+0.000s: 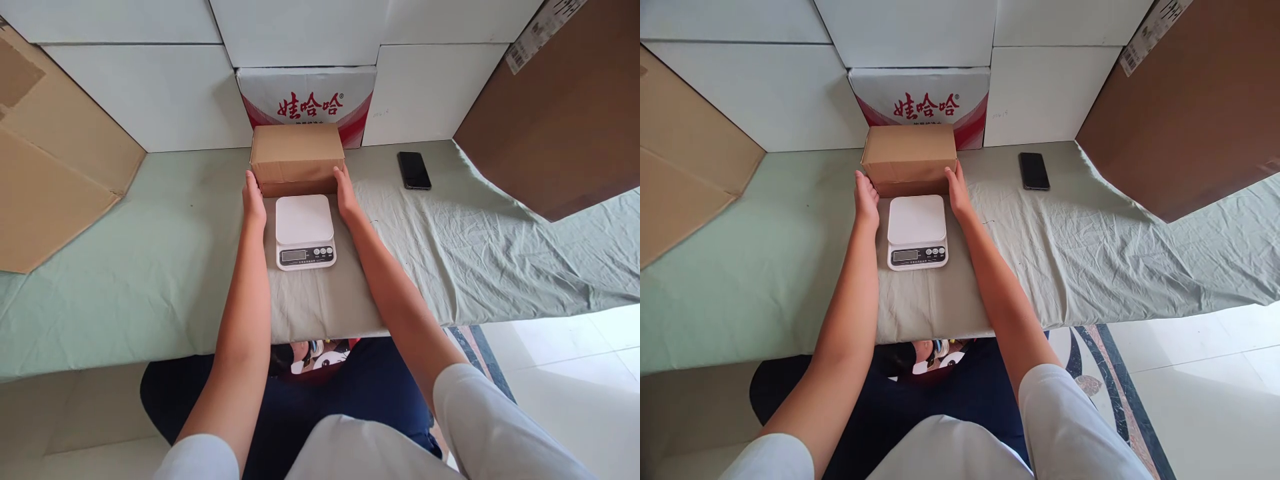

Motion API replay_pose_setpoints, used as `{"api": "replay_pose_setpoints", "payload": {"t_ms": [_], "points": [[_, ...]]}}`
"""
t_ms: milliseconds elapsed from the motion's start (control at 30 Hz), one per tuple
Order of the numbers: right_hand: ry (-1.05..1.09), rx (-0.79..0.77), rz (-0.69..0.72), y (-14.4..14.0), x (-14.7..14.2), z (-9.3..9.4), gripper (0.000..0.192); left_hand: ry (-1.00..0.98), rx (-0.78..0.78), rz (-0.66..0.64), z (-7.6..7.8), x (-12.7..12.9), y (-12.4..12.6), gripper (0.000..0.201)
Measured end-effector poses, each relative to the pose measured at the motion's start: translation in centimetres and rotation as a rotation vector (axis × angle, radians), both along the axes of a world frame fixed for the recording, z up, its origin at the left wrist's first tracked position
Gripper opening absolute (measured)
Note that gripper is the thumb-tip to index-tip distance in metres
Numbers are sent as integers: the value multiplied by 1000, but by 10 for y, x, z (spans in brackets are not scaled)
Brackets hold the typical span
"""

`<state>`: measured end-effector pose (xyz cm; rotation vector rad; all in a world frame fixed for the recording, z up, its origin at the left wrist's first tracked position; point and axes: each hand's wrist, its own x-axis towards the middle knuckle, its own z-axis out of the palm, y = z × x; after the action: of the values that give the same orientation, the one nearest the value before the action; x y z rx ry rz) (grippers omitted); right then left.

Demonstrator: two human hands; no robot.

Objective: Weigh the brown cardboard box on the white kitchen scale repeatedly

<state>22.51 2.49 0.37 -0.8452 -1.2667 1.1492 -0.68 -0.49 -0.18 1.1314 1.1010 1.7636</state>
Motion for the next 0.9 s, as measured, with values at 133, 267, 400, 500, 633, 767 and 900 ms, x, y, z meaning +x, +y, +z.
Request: {"api": "replay_pose_setpoints", "payload": {"t_ms": [133,267,400,500,633,767,900], "points": [[-24,-6,-40,-10,-2,13,84,30,17,39,5,1,-6,87],[-40,42,-25,-23,1,37,76,18,-2,53,23,1,-22,89],[-88,151,-20,-57,10,66,70,91,59,48,46,6,-63,88],[-146,184,5,-98,21,72,67,134,74,63,50,12,-107,88],[-186,152,11,-147,34,56,69,157,90,29,40,23,-157,83],[-174,125,-20,-168,36,38,72,156,138,-25,32,31,-175,78],[-140,132,-28,-170,31,34,72,118,135,18,26,31,-171,75]]}}
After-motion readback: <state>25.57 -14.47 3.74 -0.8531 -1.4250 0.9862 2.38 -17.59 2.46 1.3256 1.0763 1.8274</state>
